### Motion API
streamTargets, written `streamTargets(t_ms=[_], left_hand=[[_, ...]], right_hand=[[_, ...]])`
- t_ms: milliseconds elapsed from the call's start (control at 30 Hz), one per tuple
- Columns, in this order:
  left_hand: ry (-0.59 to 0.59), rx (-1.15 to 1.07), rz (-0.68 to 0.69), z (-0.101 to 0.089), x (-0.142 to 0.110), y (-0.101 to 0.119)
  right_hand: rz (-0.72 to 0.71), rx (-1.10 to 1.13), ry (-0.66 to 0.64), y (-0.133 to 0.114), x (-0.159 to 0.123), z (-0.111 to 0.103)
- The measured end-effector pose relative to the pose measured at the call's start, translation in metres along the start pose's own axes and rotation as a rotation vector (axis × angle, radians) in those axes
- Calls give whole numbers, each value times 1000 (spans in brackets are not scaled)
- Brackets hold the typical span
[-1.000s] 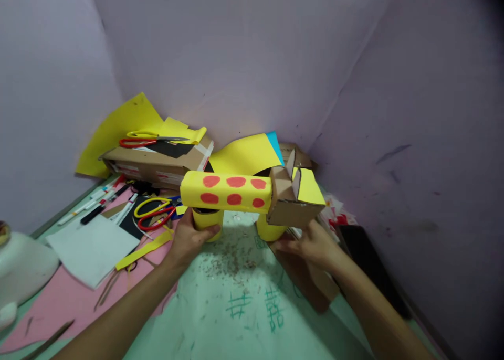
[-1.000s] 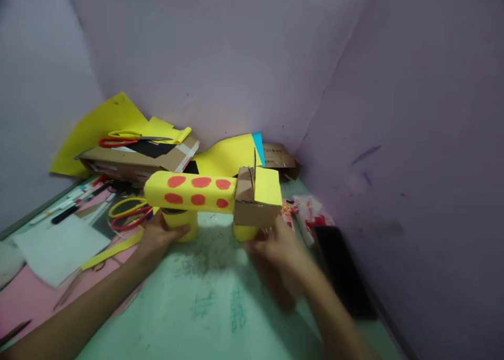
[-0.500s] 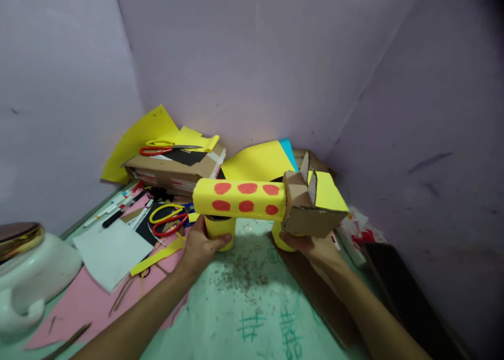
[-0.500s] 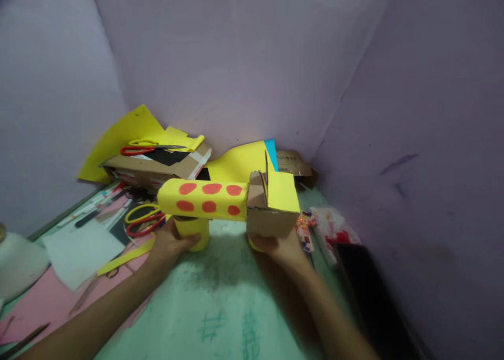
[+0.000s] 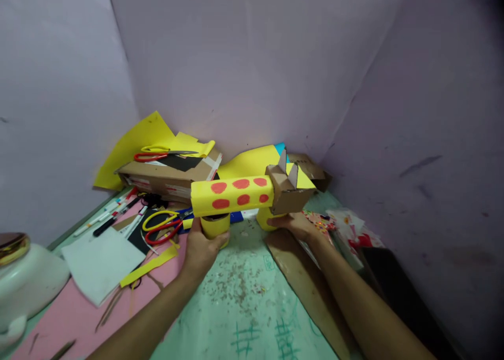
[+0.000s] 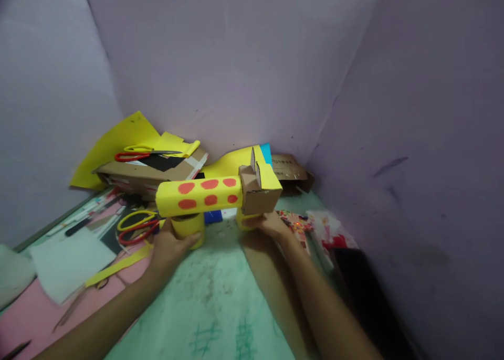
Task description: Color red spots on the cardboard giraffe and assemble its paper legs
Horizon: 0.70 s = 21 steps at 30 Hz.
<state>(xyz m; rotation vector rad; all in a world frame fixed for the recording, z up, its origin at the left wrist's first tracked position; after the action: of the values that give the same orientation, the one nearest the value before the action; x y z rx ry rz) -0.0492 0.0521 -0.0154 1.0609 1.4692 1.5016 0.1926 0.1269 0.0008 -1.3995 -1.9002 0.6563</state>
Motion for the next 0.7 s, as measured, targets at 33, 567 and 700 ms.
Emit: streamTargets(t_ms=[33,567,700], left_hand=[[-2,2,-2,0,-1,-1],[-75,-104,38,4,0,-20],[-118,-135,65,4,-4,-9]], right_hand=[[-2,-10,-32,1,0,3],[-213,-368,-159,-122,-91,-29],[-605,-429,-34,-205,-39,-10]])
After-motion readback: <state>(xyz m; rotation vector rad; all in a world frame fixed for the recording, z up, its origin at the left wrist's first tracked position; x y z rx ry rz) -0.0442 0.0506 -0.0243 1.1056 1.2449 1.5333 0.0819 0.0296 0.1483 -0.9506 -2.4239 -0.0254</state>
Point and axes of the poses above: each hand's wrist, its own x-axis towards the middle knuckle, its own z-axis out of the palm, y = z × x, the point moved 6 cm from there along x, towards the middle knuckle, and after that the axes turned 3 degrees about -x, right-handed, at the moved point
